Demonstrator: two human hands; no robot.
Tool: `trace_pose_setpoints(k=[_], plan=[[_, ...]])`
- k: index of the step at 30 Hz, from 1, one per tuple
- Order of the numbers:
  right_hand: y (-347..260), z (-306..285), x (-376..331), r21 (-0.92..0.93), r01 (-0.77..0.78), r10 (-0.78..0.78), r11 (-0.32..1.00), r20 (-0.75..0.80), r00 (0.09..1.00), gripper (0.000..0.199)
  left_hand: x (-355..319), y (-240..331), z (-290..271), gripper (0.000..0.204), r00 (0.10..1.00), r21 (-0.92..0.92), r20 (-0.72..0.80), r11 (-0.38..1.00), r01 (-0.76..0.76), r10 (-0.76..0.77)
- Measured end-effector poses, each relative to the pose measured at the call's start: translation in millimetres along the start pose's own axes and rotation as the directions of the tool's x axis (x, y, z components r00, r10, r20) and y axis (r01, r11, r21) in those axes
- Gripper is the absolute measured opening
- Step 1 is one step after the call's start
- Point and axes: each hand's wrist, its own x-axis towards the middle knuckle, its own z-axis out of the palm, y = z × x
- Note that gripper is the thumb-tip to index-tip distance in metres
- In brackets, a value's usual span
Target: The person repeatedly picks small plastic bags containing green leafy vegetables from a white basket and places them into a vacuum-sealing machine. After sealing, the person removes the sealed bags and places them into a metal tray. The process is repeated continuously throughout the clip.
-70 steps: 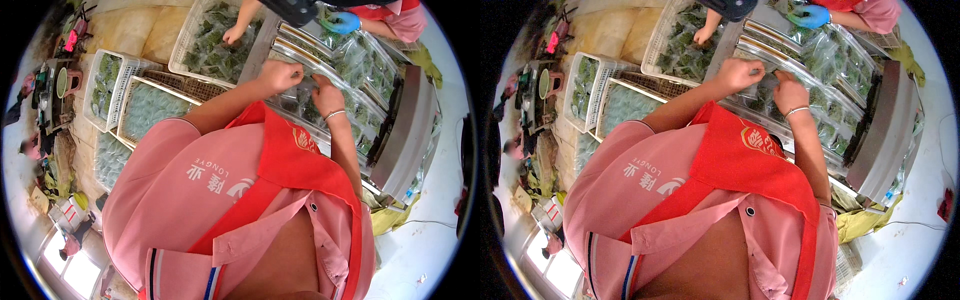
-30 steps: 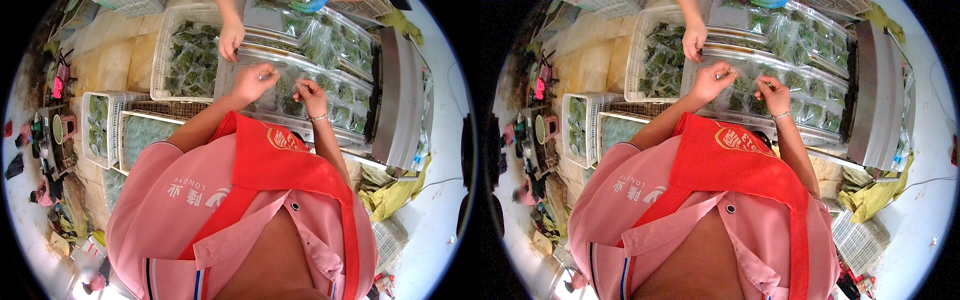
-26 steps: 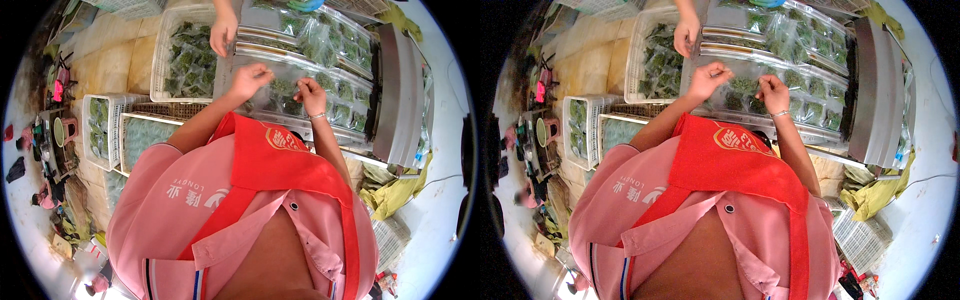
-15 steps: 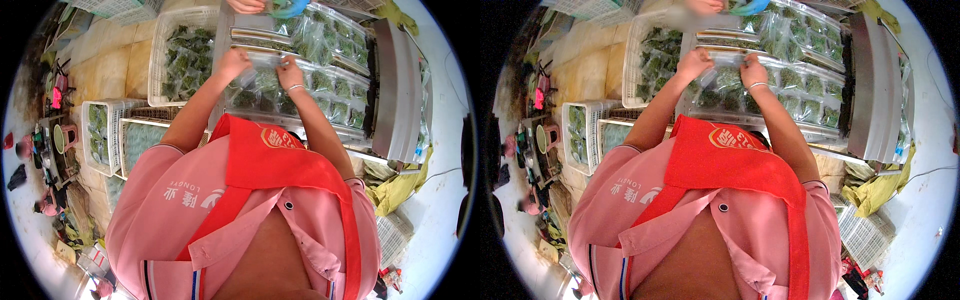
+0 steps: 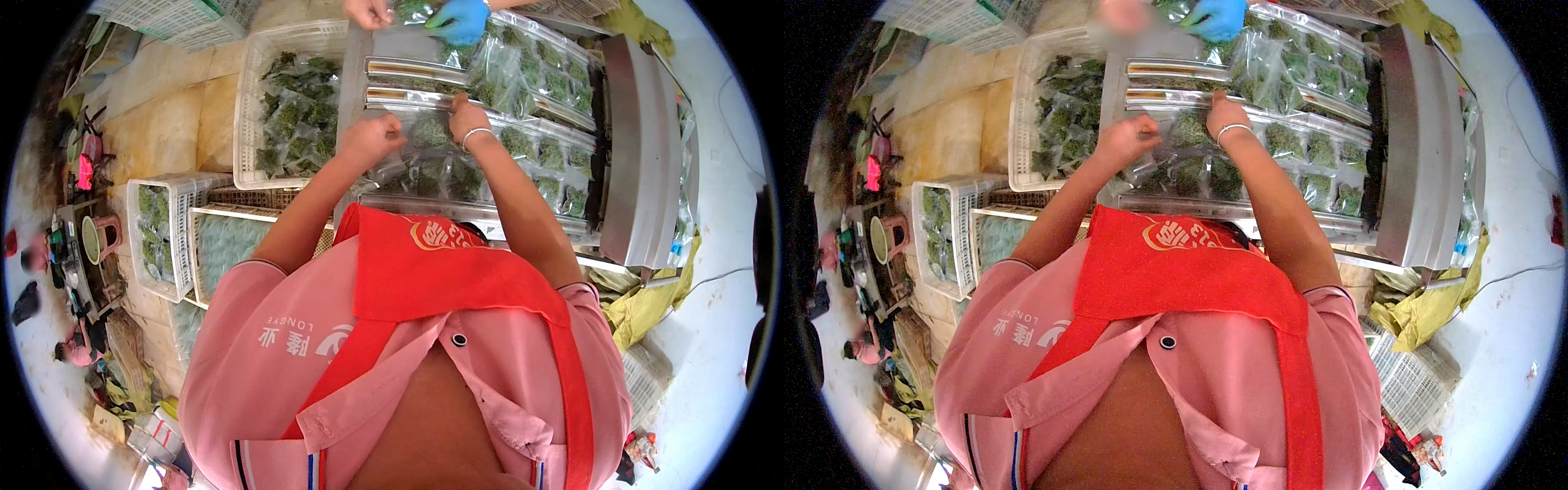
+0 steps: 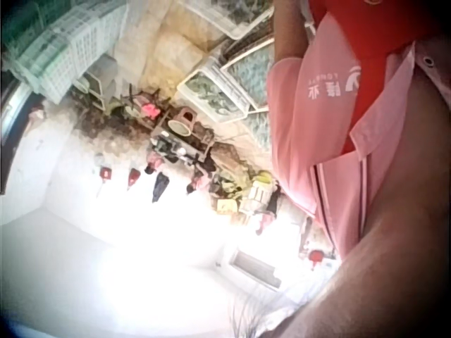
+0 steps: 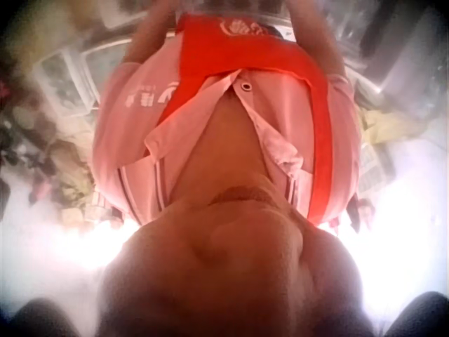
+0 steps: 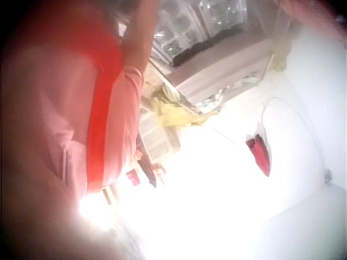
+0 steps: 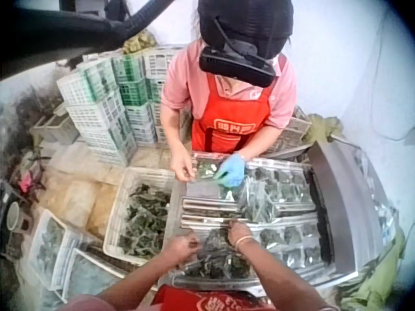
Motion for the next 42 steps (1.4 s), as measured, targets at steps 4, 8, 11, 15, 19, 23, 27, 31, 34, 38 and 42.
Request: trace_pose_setpoints(k=[4,8,11,15,19,23,27,31,34,38,42], plan=[[-14.5,-23.1,-5.7,-0.061,0.009,-0.006,0.998,0.053,0.999,0.033,-2.6,16.8,-5.4,0.031,1.000,-0.054,-0.032,0.999,-0.003,0.002],[8.7,-24.4,4.7,0.050,0.033,-0.032,0.998,-0.011,0.999,0.021,4.1,16.9,-22.7,0.034,0.994,-0.185,-0.097,0.982,0.027,-0.045],[18.0,-27.5,0.1,0.118,0.030,-0.020,0.993,-0.080,0.997,0.022,11.8,15.6,-39.6,0.038,0.990,-0.330,-0.123,0.944,0.027,-0.071],[-3.6,-35.2,-30.1,0.485,0.338,-0.291,0.806,-0.171,0.941,0.028,12.8,26.6,-47.0,0.035,0.940,-0.686,-0.158,0.718,0.115,-0.301],[-48.0,-51.3,-78.8,0.866,0.007,-0.374,0.499,0.209,0.904,0.023,11.3,38.6,-40.0,0.035,0.917,-0.830,-0.214,0.558,0.010,-0.336],[-49.8,-28.8,-76.9,0.909,-0.043,-0.197,0.415,0.136,0.971,0.017,3.6,44.9,-31.5,0.034,0.935,-0.927,-0.145,0.374,-0.015,-0.322],[-47.7,-35.4,-75.7,0.978,-0.083,-0.052,0.193,0.095,0.994,0.015,-4.1,25.5,-22.6,0.019,0.964,-0.908,-0.148,0.418,-0.043,-0.222],[-46.6,-38.8,-70.0,0.915,-0.148,-0.008,0.375,0.163,0.987,0.016,1.1,14.8,-24.8,0.014,0.957,-0.838,-0.153,0.546,0.008,-0.248],[-15.8,-1.4,-30.4,0.725,0.046,-0.045,0.687,-0.020,0.999,0.020,13.7,10.0,-16.8,0.014,0.963,-0.841,-0.105,0.540,0.046,-0.247],[-19.6,2.6,-5.8,0.431,0.026,-0.045,0.902,0.034,0.998,0.029,28.4,-18.4,0.8,0.017,0.954,-0.847,0.004,0.506,0.162,-0.299],[-36.2,-5.5,-3.1,0.117,-0.001,-0.011,0.993,0.103,0.995,0.028,25.8,-31.0,12.1,0.034,0.936,-0.582,0.016,0.758,0.294,-0.351]])
